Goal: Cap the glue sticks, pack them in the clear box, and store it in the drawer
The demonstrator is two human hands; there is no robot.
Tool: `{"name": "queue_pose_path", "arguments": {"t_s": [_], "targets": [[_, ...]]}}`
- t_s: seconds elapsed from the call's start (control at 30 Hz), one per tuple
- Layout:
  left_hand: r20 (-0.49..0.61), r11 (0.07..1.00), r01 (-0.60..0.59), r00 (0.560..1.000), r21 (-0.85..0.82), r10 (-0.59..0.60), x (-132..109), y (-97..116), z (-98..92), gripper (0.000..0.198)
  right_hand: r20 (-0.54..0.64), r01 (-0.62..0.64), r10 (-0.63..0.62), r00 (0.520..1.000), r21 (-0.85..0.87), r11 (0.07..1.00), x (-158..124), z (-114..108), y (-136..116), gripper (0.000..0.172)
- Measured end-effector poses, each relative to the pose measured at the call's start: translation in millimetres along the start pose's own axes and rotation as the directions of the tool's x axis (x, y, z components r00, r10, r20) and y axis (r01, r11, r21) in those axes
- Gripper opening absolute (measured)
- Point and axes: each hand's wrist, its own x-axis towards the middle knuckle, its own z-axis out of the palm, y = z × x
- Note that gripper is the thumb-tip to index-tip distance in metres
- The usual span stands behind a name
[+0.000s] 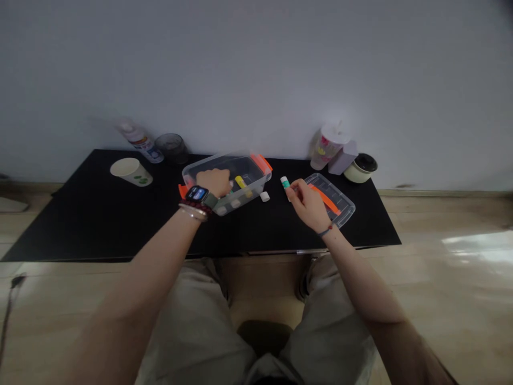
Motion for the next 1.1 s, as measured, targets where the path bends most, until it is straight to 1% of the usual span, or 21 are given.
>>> {"name": "queue_pose_path", "arguments": {"t_s": [0.03,0.07,0.13,0.2,0.27,0.3,0.37,0.47,0.57,0.67,0.77,0.83,0.87,0.93,1.0,1.03,1.1], "targets": [[-0.057,0.998,-0.004,0.998,0.06,0.007,-13.2,7.7,-3.5,0.032,-0.001,-0.016,0.016,1.0,-0.058,0.998,2.7,2.6,5.9,0.026],[-0.097,0.996,-0.039,0.994,0.078,0.047,-28.2,15.3,-5.8,0.036,0.007,-0.026,0.027,1.0,-0.118,0.993,5.4,6.2,12.0,0.023],[-0.153,0.992,-0.122,0.981,0.016,0.123,-60.0,28.2,-5.9,0.032,0.067,0.0,0.015,0.998,-0.222,0.975,10.7,16.0,24.2,0.019],[-0.246,0.977,-0.209,0.95,-0.042,0.193,-88.8,36.9,-0.1,0.026,0.185,0.099,-0.047,0.982,-0.286,0.953,15.0,28.7,34.6,0.022],[-0.338,0.96,-0.269,0.913,-0.076,0.229,-109.0,41.1,10.3,0.023,0.313,0.214,-0.115,0.943,-0.305,0.928,18.0,43.1,42.1,0.03],[-0.355,0.953,-0.289,0.903,-0.091,0.24,-115.3,41.9,16.5,0.022,0.362,0.255,-0.135,0.923,-0.309,0.916,19.3,50.3,44.5,0.034],[-0.326,0.94,-0.317,0.908,-0.127,0.263,-120.8,42.0,29.5,0.02,0.417,0.298,-0.147,0.897,-0.325,0.898,21.6,63.9,47.2,0.041],[-0.196,0.924,-0.352,0.927,-0.153,0.32,-118.4,41.6,47.8,0.019,0.451,0.327,-0.143,0.881,-0.362,0.873,25.7,81.1,47.7,0.046],[-0.071,0.914,-0.375,0.927,-0.157,0.368,-114.1,43.6,62.6,0.019,0.477,0.325,-0.112,0.872,-0.392,0.86,29.8,94.4,47.4,0.048],[0.021,0.909,-0.355,0.93,-0.217,0.368,-110.5,46.2,76.0,0.019,0.491,0.308,-0.08,0.868,-0.406,0.86,32.0,103.5,48.5,0.047],[0.05,0.882,-0.303,0.938,-0.361,0.343,-102.0,46.0,90.4,0.017,0.487,0.298,-0.081,0.87,-0.387,0.872,32.6,104.8,50.5,0.043],[0.062,0.819,-0.238,0.947,-0.521,0.315,-92.2,44.4,99.8,0.013,0.47,0.298,-0.102,0.877,-0.365,0.882,33.5,99.6,52.0,0.041],[0.087,0.77,-0.181,0.952,-0.612,0.293,-86.6,43.5,103.9,0.012,0.455,0.296,-0.115,0.883,-0.349,0.889,34.3,95.3,52.7,0.039],[0.189,0.64,0.002,0.956,-0.769,0.225,-75.4,42.2,109.5,0.013,0.41,0.28,-0.142,0.901,-0.298,0.913,35.9,84.6,53.6,0.033],[0.32,0.477,0.223,0.938,-0.85,0.131,-66.2,41.5,111.0,0.021,0.356,0.243,-0.158,0.921,-0.206,0.948,36.5,73.7,53.1,0.022],[0.37,0.387,0.307,0.924,-0.869,0.096,-62.6,41.3,110.3,0.025,0.335,0.22,-0.16,0.928,-0.148,0.964,35.9,69.0,52.0,0.017],[0.422,0.216,0.4,0.904,-0.891,0.067,-58.0,41.1,107.1,0.033,0.321,0.182,-0.164,0.933,-0.025,0.983,32.9,62.0,48.2,0.011]]}}
